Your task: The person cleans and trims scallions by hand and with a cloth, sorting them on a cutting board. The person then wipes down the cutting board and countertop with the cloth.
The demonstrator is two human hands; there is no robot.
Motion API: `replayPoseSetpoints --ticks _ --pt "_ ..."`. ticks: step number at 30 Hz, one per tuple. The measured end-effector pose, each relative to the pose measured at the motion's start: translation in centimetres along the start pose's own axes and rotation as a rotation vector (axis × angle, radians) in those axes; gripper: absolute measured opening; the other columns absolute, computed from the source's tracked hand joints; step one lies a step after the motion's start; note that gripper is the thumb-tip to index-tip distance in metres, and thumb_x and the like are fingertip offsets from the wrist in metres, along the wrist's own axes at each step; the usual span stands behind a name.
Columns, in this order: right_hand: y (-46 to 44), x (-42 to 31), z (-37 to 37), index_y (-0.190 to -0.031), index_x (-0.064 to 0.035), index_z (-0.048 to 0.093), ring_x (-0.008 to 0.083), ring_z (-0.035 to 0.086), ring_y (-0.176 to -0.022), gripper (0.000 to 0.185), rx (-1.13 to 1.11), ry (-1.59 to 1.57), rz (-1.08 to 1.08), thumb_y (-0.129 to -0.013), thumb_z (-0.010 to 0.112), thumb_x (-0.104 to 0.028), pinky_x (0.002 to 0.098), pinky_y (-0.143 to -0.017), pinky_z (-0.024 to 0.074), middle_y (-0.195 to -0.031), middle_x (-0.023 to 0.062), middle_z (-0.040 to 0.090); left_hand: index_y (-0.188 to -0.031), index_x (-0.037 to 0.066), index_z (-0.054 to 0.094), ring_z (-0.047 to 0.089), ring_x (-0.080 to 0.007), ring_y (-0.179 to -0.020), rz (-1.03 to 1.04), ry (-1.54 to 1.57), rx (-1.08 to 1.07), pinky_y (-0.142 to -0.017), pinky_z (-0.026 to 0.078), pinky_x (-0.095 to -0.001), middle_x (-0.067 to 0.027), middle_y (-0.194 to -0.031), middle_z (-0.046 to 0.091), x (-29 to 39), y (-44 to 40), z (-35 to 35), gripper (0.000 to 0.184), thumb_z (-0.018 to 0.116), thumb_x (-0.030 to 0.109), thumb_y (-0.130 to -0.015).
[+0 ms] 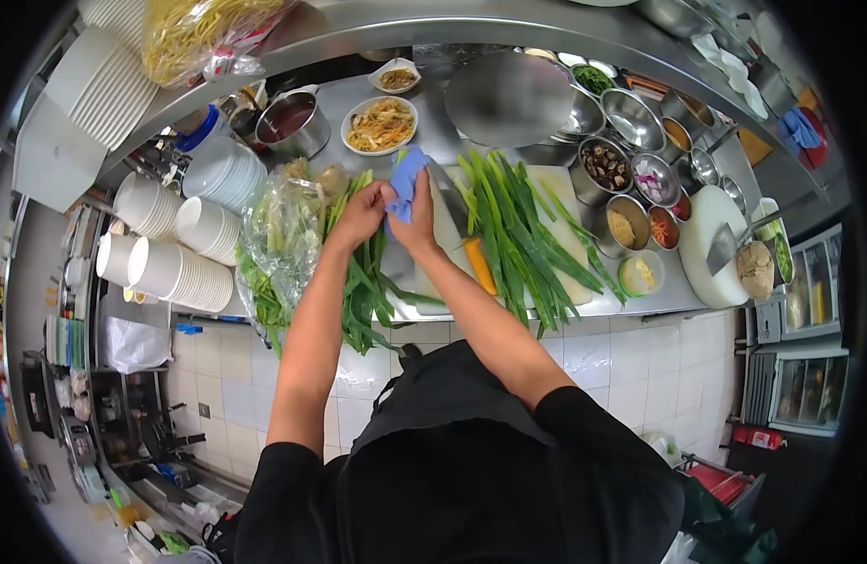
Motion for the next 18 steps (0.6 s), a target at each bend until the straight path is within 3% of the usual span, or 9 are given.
replayPoseSetpoints --ticks 3,5,6,8,9,11,12,16,18 --pt "-3.9 -2.4 -1.3 -0.118 0.0055 0.040 0.0273 0.057 -0.091 0.059 -0.012 -0.268 0.195 -0.080 0.066 -0.030 0.0343 -0.078 0.0451 -0.104 0.0175 0.055 -0.118 0.005 0.053 0.052 -0.0073 -0.079 0.122 0.075 -0.034 -0.070 0.046 -0.0252 0.0008 -0.094 0.058 1.6 0.3 1.4 0.027 0.051 0.009 -0.091" --pt "-5.8 -2.2 -2.8 -0.113 0.0012 0.045 0.0240 0.057 -0.085 0.050 0.131 -0.342 0.281 -0.079 0.069 -0.026 0.0341 -0.074 0.0449 -0.100 0.0128 0.055 -0.121 0.004 0.051 0.052 -0.0086 -0.076 -0.046 0.074 -0.077 -0.066 0.046 -0.0241 0.0007 -0.091 0.058 2.9 0.4 1.7 0.031 0.051 0.011 -0.091" --pt "-7.2 -0.5 -3.2 -0.113 0.0012 0.045 0.0240 0.057 -0.085 0.050 0.128 -0.334 0.279 -0.079 0.069 -0.026 0.0341 -0.074 0.0449 -0.100 0.0128 0.055 -0.111 0.004 0.056 0.052 -0.0091 -0.070 -0.032 0.115 -0.020 -0.063 0.046 -0.0227 0.0001 -0.087 0.058 3.7 0.3 1.9 0.023 0.051 0.013 -0.091" --pt "-7.8 3.9 -2.5 -0.120 -0.0021 0.044 0.0186 0.056 -0.090 0.058 -0.102 -0.992 0.759 -0.074 0.073 -0.023 0.0309 -0.078 0.0454 -0.107 0.0087 0.055 -0.105 0.003 0.056 0.051 -0.0088 -0.067 -0.043 0.375 0.042 -0.060 0.045 -0.0227 -0.0012 -0.085 0.057 5.7 -0.3 2.5 0.019 0.050 0.013 -0.091" --pt "-6.9 2.9 -2.5 -0.120 -0.0021 0.044 0.0186 0.056 -0.090 0.058 -0.099 -0.990 0.768 -0.074 0.073 -0.023 0.0309 -0.078 0.0454 -0.107 0.0087 0.055 -0.099 0.002 0.056 0.050 -0.0084 -0.064 -0.045 0.621 0.096 -0.058 0.044 -0.0227 -0.0024 -0.083 0.057 6.4 -1.2 2.4 0.016 0.049 0.014 -0.091" --pt "-4.9 -0.5 -3.0 -0.126 -0.0031 0.041 0.0140 0.054 -0.098 0.070 -0.337 -0.885 0.652 -0.070 0.078 -0.022 0.0292 -0.084 0.0443 -0.114 0.0057 0.053 -0.096 0.002 0.054 0.049 -0.0097 -0.062 0.083 0.543 0.273 -0.054 0.043 -0.0236 -0.0033 -0.081 0.055 7.5 -4.3 2.1 0.016 0.047 0.016 -0.092" --pt "-6.1 -6.5 -5.8 -0.131 0.0012 0.035 0.0149 0.052 -0.103 0.083 -0.525 -0.825 0.309 -0.065 0.080 -0.023 0.0303 -0.091 0.0420 -0.120 0.0083 0.051 -0.092 0.003 0.052 0.049 -0.0110 -0.060 0.214 0.460 0.448 -0.051 0.042 -0.0246 -0.0041 -0.078 0.054 8.2 -5.1 2.3 0.017 0.045 0.019 -0.093" --pt "-3.1 -3.7 -10.4 -0.131 0.0018 0.035 0.0180 0.053 -0.104 0.087 -0.481 -0.580 0.315 -0.061 0.082 -0.023 0.0328 -0.091 0.0420 -0.118 0.0119 0.053 -0.091 0.004 0.047 0.049 -0.0128 -0.057 0.199 0.673 0.598 -0.044 0.039 -0.0263 -0.0043 -0.073 0.050 10.5 -7.0 4.8 0.017 0.039 0.019 -0.095" --pt "-1.0 -1.7 -15.8 -0.130 0.0035 0.036 0.0204 0.054 -0.104 0.088 -0.671 -0.393 0.504 -0.059 0.083 -0.021 0.0342 -0.092 0.0420 -0.116 0.0151 0.055 -0.091 0.004 0.044 0.048 -0.0158 -0.056 0.140 0.796 0.715 -0.043 0.039 -0.0283 -0.0078 -0.075 0.050 8.1 -9.0 5.1 0.016 0.039 0.019 -0.094"
Point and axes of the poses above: each hand's wrist, its own y-axis away from the middle knuckle, its own z-axis out of the palm, x = y × z, the point moved 3 cm from there along -y, towards the middle knuckle
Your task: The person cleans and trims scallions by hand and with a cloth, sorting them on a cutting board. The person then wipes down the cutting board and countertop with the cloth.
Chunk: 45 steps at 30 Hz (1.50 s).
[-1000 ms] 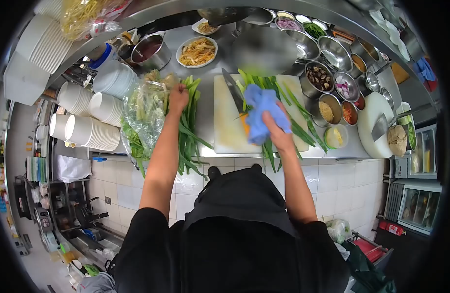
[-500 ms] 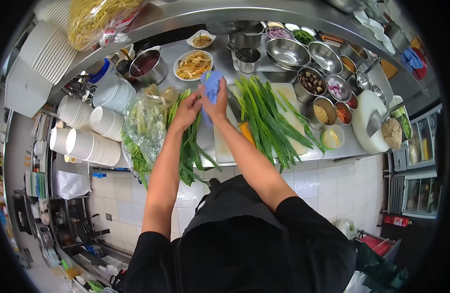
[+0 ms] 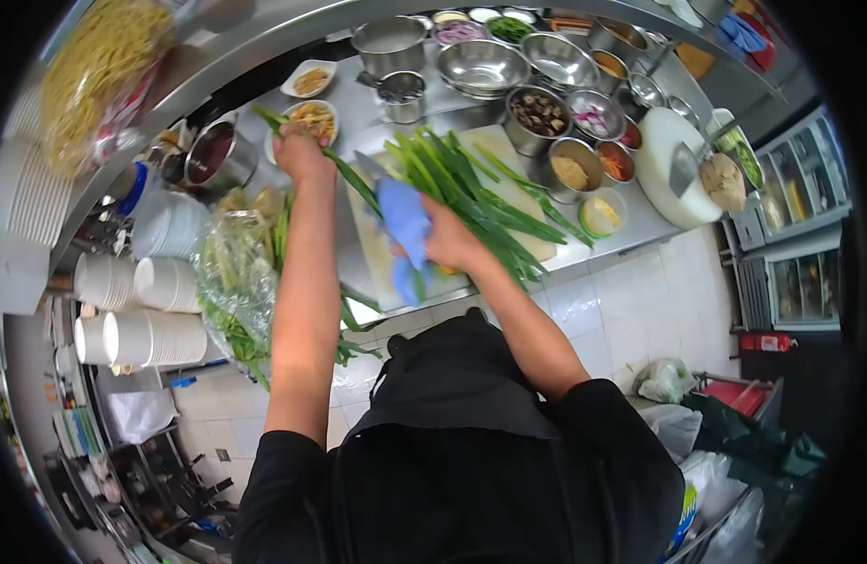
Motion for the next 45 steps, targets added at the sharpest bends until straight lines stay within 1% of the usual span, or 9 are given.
replayPoseSetpoints --ticks 6,13,24,31,34,37,41,43,45 --pt "14.9 -0.5 -13.6 -0.123 0.0004 0.045 0.0151 0.054 -0.097 0.075 0.375 0.139 0.214 -0.060 0.081 -0.015 0.0310 -0.087 0.0443 -0.108 0.0073 0.058 -0.099 0.001 0.046 0.053 -0.0214 -0.056 -0.203 -0.435 0.207 -0.050 0.046 -0.0352 -0.0103 -0.075 0.054 -12.4 2.1 -0.5 0.025 0.043 0.024 -0.092" --pt "19.2 -1.4 -17.6 -0.115 -0.0028 0.049 0.0131 0.058 -0.084 0.056 0.701 0.098 0.152 -0.067 0.076 -0.007 0.0281 -0.077 0.0478 -0.093 0.0045 0.060 -0.121 -0.005 0.049 0.056 -0.0320 -0.103 -0.071 -0.860 -0.243 -0.090 0.042 -0.0369 -0.0246 -0.112 0.057 -13.2 10.1 0.9 0.056 0.060 0.033 -0.082" --pt "11.5 -0.2 -8.3 -0.124 0.0023 0.042 0.0189 0.059 -0.092 0.071 0.246 -0.133 0.007 -0.069 0.079 -0.024 0.0303 -0.083 0.0456 -0.103 0.0106 0.059 -0.094 0.006 0.065 0.056 -0.0308 -0.096 0.165 -2.182 0.044 -0.085 0.042 -0.0431 -0.0142 -0.101 0.060 -4.4 0.1 -18.1 0.037 0.068 0.036 -0.073" --pt "5.6 -2.3 -1.5 -0.119 0.0032 0.045 0.0166 0.058 -0.091 0.063 0.017 -0.075 -0.053 -0.069 0.077 -0.019 0.0297 -0.081 0.0463 -0.101 0.0099 0.060 -0.085 0.003 0.065 0.062 -0.0252 -0.070 -0.059 -2.014 -0.133 -0.068 0.049 -0.0361 -0.0108 -0.086 0.065 -4.0 -4.7 -20.7 0.024 0.061 0.025 -0.076" --pt "4.1 -2.8 -0.1 -0.118 0.0016 0.048 0.0158 0.057 -0.093 0.057 0.128 -0.194 -0.111 -0.073 0.074 -0.022 0.0302 -0.084 0.0446 -0.103 0.0093 0.060 -0.092 0.004 0.058 0.058 -0.0198 -0.067 -0.332 -0.733 -0.249 -0.060 0.048 -0.0319 -0.0090 -0.085 0.061 -2.9 -4.5 -19.3 0.018 0.050 0.017 -0.083" --pt "0.1 0.0 1.0 -0.117 0.0001 0.050 0.0172 0.056 -0.097 0.051 0.248 -0.335 -0.210 -0.076 0.071 -0.022 0.0300 -0.087 0.0425 -0.106 0.0092 0.059 -0.100 0.007 0.057 0.056 -0.0177 -0.063 -0.381 -0.226 -0.399 -0.057 0.046 -0.0292 -0.0063 -0.081 0.057 1.8 -0.1 -12.3 0.021 0.049 0.023 -0.089" --pt "-6.0 -1.9 5.3 -0.121 0.0013 0.048 0.0183 0.054 -0.102 0.050 0.386 0.205 -0.328 -0.079 0.067 -0.020 0.0295 -0.089 0.0412 -0.113 0.0092 0.055 -0.108 0.007 0.053 0.053 -0.0175 -0.060 -0.339 -0.017 -0.522 -0.055 0.046 -0.0298 -0.0051 -0.078 0.056 2.2 3.5 -5.3 0.024 0.044 0.025 -0.093" --pt "-7.7 -3.2 8.1 -0.125 0.0017 0.045 0.0191 0.054 -0.103 0.055 0.312 -0.355 -0.102 -0.078 0.067 -0.018 0.0304 -0.090 0.0412 -0.114 0.0111 0.056 -0.115 0.007 0.048 0.051 -0.0168 -0.060 -0.100 -0.178 -0.336 -0.054 0.045 -0.0302 -0.0051 -0.080 0.056 2.4 3.6 -3.0 0.027 0.044 0.024 -0.095" --pt "-7.2 -2.8 7.1 -0.126 0.0016 0.044 0.0209 0.054 -0.104 0.058 0.231 -0.225 -0.158 -0.076 0.067 -0.017 0.0307 -0.091 0.0412 -0.116 0.0131 0.055 -0.113 0.006 0.049 0.049 -0.0155 -0.059 -0.041 -0.141 -0.246 -0.055 0.046 -0.0281 -0.0047 -0.077 0.054 4.1 2.8 -1.6 0.025 0.044 0.021 -0.094"
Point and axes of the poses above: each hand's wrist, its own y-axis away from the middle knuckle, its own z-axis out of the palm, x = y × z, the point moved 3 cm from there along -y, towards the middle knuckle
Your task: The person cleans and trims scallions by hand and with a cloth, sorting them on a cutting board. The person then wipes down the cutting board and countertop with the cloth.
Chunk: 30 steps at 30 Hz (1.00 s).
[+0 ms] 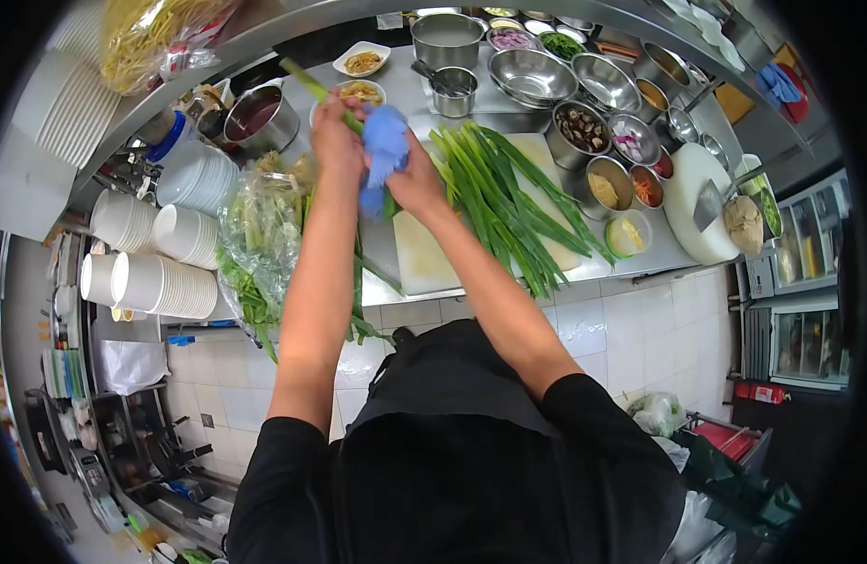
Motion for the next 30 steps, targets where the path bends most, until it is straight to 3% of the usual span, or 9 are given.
replayPoseSetpoints --ticks 5,8,10,13,15,17,21,27,30 --pt "8.1 -2.2 -10.1 -0.127 0.0043 0.042 0.0263 0.050 -0.116 0.071 -0.315 0.576 0.078 -0.066 0.070 -0.019 0.0338 -0.098 0.0378 -0.125 0.0209 0.050 -0.090 0.003 0.055 0.053 -0.0181 -0.061 -0.229 0.229 0.233 -0.058 0.048 -0.0312 -0.0064 -0.072 0.055 -5.0 -3.3 -5.4 0.021 0.044 0.021 -0.094" --pt "13.4 -3.3 -19.5 -0.125 0.0058 0.043 0.0271 0.049 -0.116 0.069 -0.210 0.771 0.161 -0.060 0.061 -0.007 0.0344 -0.099 0.0363 -0.122 0.0212 0.052 -0.080 0.004 0.054 0.056 -0.0236 -0.060 -0.343 0.163 0.115 -0.059 0.048 -0.0371 -0.0102 -0.067 0.055 -13.7 -0.2 -5.1 0.023 0.047 0.023 -0.091" --pt "15.3 -4.3 -24.6 -0.126 0.0066 0.041 0.0259 0.051 -0.112 0.069 -0.041 0.829 0.185 -0.062 0.062 -0.004 0.0343 -0.097 0.0381 -0.120 0.0206 0.053 -0.095 0.001 0.055 0.059 -0.0288 -0.070 -0.407 0.041 0.024 -0.067 0.048 -0.0425 -0.0151 -0.085 0.060 -17.9 1.3 -1.9 0.025 0.053 0.025 -0.087" --pt "15.6 -6.6 -27.3 -0.128 0.0082 0.038 0.0236 0.053 -0.108 0.068 0.164 0.744 0.215 -0.065 0.062 -0.002 0.0326 -0.094 0.0404 -0.118 0.0200 0.053 -0.111 -0.001 0.052 0.057 -0.0314 -0.089 -0.551 -0.332 0.149 -0.079 0.046 -0.0429 -0.0208 -0.104 0.057 -18.3 3.1 1.0 0.044 0.060 0.031 -0.083" --pt "15.9 -6.8 -28.2 -0.129 0.0105 0.035 0.0213 0.054 -0.104 0.067 0.309 0.629 0.220 -0.068 0.061 0.000 0.0306 -0.090 0.0427 -0.116 0.0186 0.053 -0.120 -0.003 0.047 0.051 -0.0333 -0.107 -0.112 -1.082 0.051 -0.087 0.043 -0.0408 -0.0243 -0.115 0.052 -15.2 2.1 -0.9 0.062 0.065 0.036 -0.076" --pt "16.6 -6.1 -27.6 -0.129 0.0104 0.035 0.0214 0.054 -0.105 0.067 0.321 0.597 0.172 -0.068 0.061 0.000 0.0309 -0.090 0.0423 -0.116 0.0184 0.053 -0.118 -0.001 0.050 0.053 -0.0313 -0.106 0.144 -1.307 -0.043 -0.088 0.043 -0.0405 -0.0248 -0.115 0.052 -21.5 -4.2 -13.2 0.062 0.067 0.037 -0.072" --pt "16.7 -4.6 -23.6 -0.128 0.0101 0.036 0.0208 0.053 -0.106 0.066 0.286 0.474 0.111 -0.068 0.061 0.000 0.0313 -0.092 0.0413 -0.115 0.0183 0.054 -0.096 0.009 0.064 0.062 -0.0303 -0.089 0.062 -2.066 0.480 -0.071 0.050 -0.0422 -0.0135 -0.097 0.062 -10.7 -0.2 -16.2 0.029 0.063 0.025 -0.073" --pt "12.5 -2.5 -16.8 -0.127 0.0091 0.038 0.0216 0.053 -0.105 0.066 -0.042 0.392 0.122 -0.065 0.060 0.001 0.0314 -0.092 0.0414 -0.115 0.0188 0.054 -0.097 0.008 0.064 0.063 -0.0335 -0.083 -0.114 -1.646 0.192 -0.076 0.050 -0.0416 -0.0183 -0.090 0.064 -9.3 -3.3 -18.0 0.027 0.059 0.022 -0.075" --pt "10.2 -2.1 -14.3 -0.127 0.0082 0.038 0.0206 0.054 -0.104 0.066 -0.091 0.376 0.081 -0.065 0.062 0.000 0.0311 -0.090 0.0422 -0.115 0.0181 0.054 -0.097 0.008 0.065 0.063 -0.0340 -0.085 0.073 -1.475 0.216 -0.077 0.050 -0.0409 -0.0211 -0.090 0.064 -8.0 -2.8 -18.3 0.026 0.057 0.022 -0.077"
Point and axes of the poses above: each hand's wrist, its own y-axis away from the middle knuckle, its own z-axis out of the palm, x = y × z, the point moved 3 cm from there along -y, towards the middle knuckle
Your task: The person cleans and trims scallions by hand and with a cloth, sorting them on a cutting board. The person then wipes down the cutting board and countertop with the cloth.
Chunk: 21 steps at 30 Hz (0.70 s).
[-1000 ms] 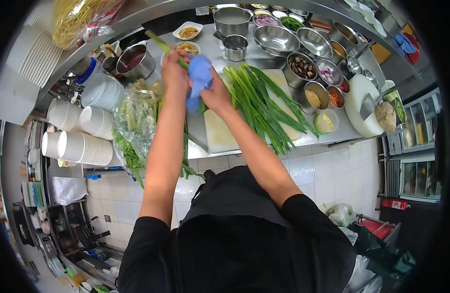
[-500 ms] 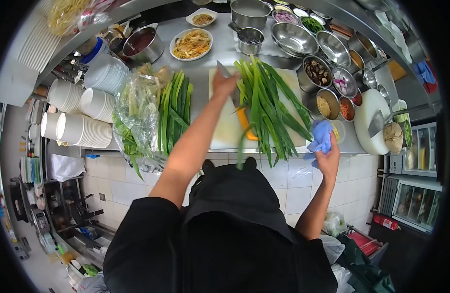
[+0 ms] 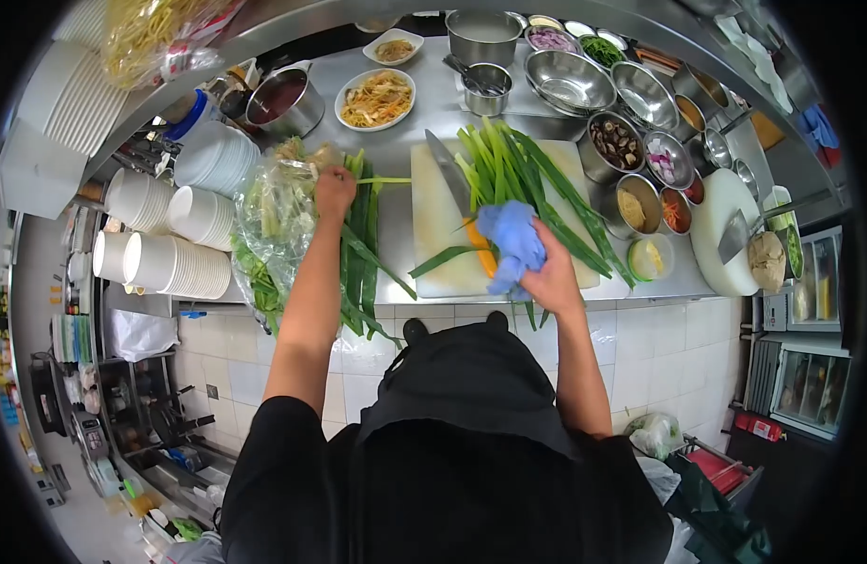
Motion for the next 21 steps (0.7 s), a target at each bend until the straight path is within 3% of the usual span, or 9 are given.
replayPoseSetpoints --ticks 2,4,6,7,11,14,16,20,21 --pt "-0.9 -0.6 1.6 -0.127 0.0077 0.039 0.0193 0.055 -0.101 0.066 -0.020 -0.035 -0.011 -0.066 0.063 -0.001 0.0309 -0.088 0.0436 -0.112 0.0172 0.056 -0.097 0.008 0.065 0.063 -0.0339 -0.086 -0.016 -0.119 -0.014 -0.078 0.050 -0.0407 -0.0206 -0.091 0.064 -2.1 -0.1 0.5 0.026 0.055 0.022 -0.077" --pt "-2.3 -2.0 3.7 -0.127 0.0077 0.039 0.0177 0.056 -0.098 0.068 -0.135 -0.134 0.122 -0.066 0.067 -0.003 0.0300 -0.086 0.0447 -0.109 0.0164 0.057 -0.097 0.008 0.065 0.063 -0.0337 -0.088 -0.022 -0.226 -0.007 -0.079 0.050 -0.0404 -0.0200 -0.093 0.064 -3.3 -1.3 1.3 0.026 0.053 0.021 -0.078" --pt "-2.5 -2.7 5.1 -0.127 0.0078 0.039 0.0164 0.057 -0.097 0.070 -0.125 -0.099 0.036 -0.066 0.071 -0.006 0.0290 -0.085 0.0452 -0.108 0.0152 0.058 -0.099 0.007 0.065 0.062 -0.0325 -0.093 -0.079 -0.359 -0.189 -0.081 0.050 -0.0399 -0.0174 -0.099 0.064 -4.0 -1.5 2.5 0.028 0.050 0.021 -0.080" --pt "-2.5 -2.9 5.5 -0.127 0.0078 0.039 0.0157 0.056 -0.097 0.070 -0.153 -0.055 0.026 -0.066 0.072 -0.006 0.0287 -0.085 0.0449 -0.108 0.0146 0.058 -0.097 0.006 0.066 0.061 -0.0315 -0.094 -0.166 -0.318 -0.261 -0.084 0.048 -0.0386 -0.0173 -0.099 0.064 -4.2 -2.1 3.1 0.032 0.056 0.023 -0.073" --pt "-2.0 -1.5 6.3 -0.127 0.0071 0.039 0.0149 0.055 -0.100 0.069 -0.203 -0.102 0.030 -0.067 0.071 -0.005 0.0285 -0.088 0.0434 -0.110 0.0119 0.057 -0.091 0.006 0.068 0.061 -0.0306 -0.095 -0.175 -0.391 -0.310 -0.084 0.048 -0.0379 -0.0164 -0.096 0.065 -1.1 -0.7 2.3 0.032 0.062 0.027 -0.067" --pt "-0.8 -1.6 5.9 -0.127 0.0067 0.040 0.0146 0.055 -0.100 0.068 -0.193 -0.121 0.072 -0.067 0.070 -0.004 0.0282 -0.088 0.0428 -0.111 0.0105 0.057 -0.098 0.007 0.066 0.062 -0.0294 -0.096 -0.276 -0.358 -0.308 -0.082 0.050 -0.0372 -0.0138 -0.104 0.064 -1.9 -0.9 2.5 0.039 0.069 0.030 -0.065" --pt "-0.5 -0.9 5.4 -0.126 0.0066 0.040 0.0144 0.055 -0.100 0.067 -0.154 -0.154 0.082 -0.067 0.069 -0.003 0.0281 -0.088 0.0427 -0.111 0.0098 0.057 -0.088 0.007 0.067 0.064 -0.0255 -0.088 -0.207 -0.143 -0.370 -0.075 0.051 -0.0348 -0.0117 -0.103 0.064 -2.2 -1.5 2.2 0.033 0.070 0.031 -0.066" --pt "-0.5 0.9 5.6 -0.127 0.0064 0.040 0.0145 0.055 -0.099 0.068 -0.151 -0.214 0.094 -0.066 0.069 -0.003 0.0280 -0.088 0.0428 -0.110 0.0097 0.057 -0.093 0.003 0.060 0.061 -0.0210 -0.076 -0.123 0.071 -0.475 -0.069 0.049 -0.0338 -0.0098 -0.092 0.063 -3.2 -2.9 2.9 0.037 0.072 0.029 -0.068" --pt "-0.8 0.6 5.8 -0.127 0.0064 0.040 0.0149 0.055 -0.100 0.068 -0.160 -0.188 0.084 -0.066 0.069 -0.003 0.0282 -0.088 0.0429 -0.110 0.0101 0.057 -0.097 0.002 0.056 0.058 -0.0187 -0.073 -0.196 0.381 -0.376 -0.067 0.048 -0.0324 -0.0083 -0.087 0.061 -1.4 -1.8 1.5 0.039 0.071 0.025 -0.070"
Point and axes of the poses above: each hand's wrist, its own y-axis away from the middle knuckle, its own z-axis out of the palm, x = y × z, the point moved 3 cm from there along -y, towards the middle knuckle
